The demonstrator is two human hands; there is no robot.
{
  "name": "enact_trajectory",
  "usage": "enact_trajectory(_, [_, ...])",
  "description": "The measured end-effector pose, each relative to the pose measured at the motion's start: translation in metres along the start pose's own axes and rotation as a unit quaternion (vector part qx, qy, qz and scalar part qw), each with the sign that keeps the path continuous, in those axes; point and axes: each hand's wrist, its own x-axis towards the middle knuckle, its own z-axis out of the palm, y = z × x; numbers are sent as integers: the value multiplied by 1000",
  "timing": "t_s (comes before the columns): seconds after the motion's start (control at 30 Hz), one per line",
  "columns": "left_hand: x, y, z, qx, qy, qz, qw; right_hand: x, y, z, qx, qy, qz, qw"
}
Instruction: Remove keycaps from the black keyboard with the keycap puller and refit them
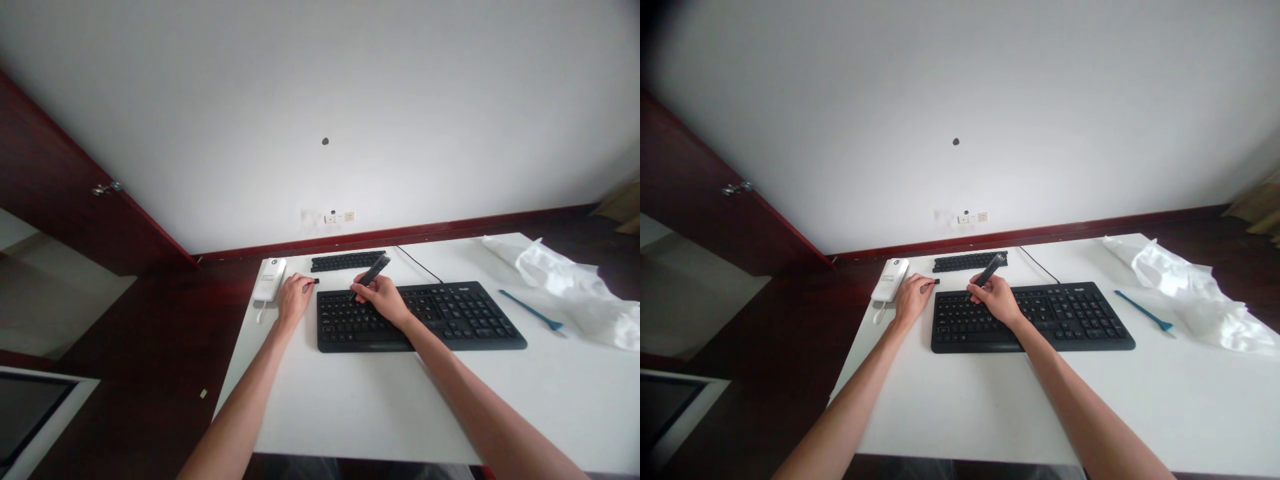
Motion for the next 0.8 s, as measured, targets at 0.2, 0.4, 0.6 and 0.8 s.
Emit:
enact_trajectory(0.2, [16,7,9,37,-3,10,999,0,-3,1,2,1,5,1000])
enact_trajectory(0.4, [21,12,11,64,-17,0,998,-1,-4,2,-7,-1,8,1000])
enact_trajectory(0.6, [20,10,12,61,-9,-6,998,-2,-6,1,-1,-1,15,1000])
enact_trajectory(0.8, [21,8,15,36,-13,1,999,-2,-4,2,2,-4,8,1000])
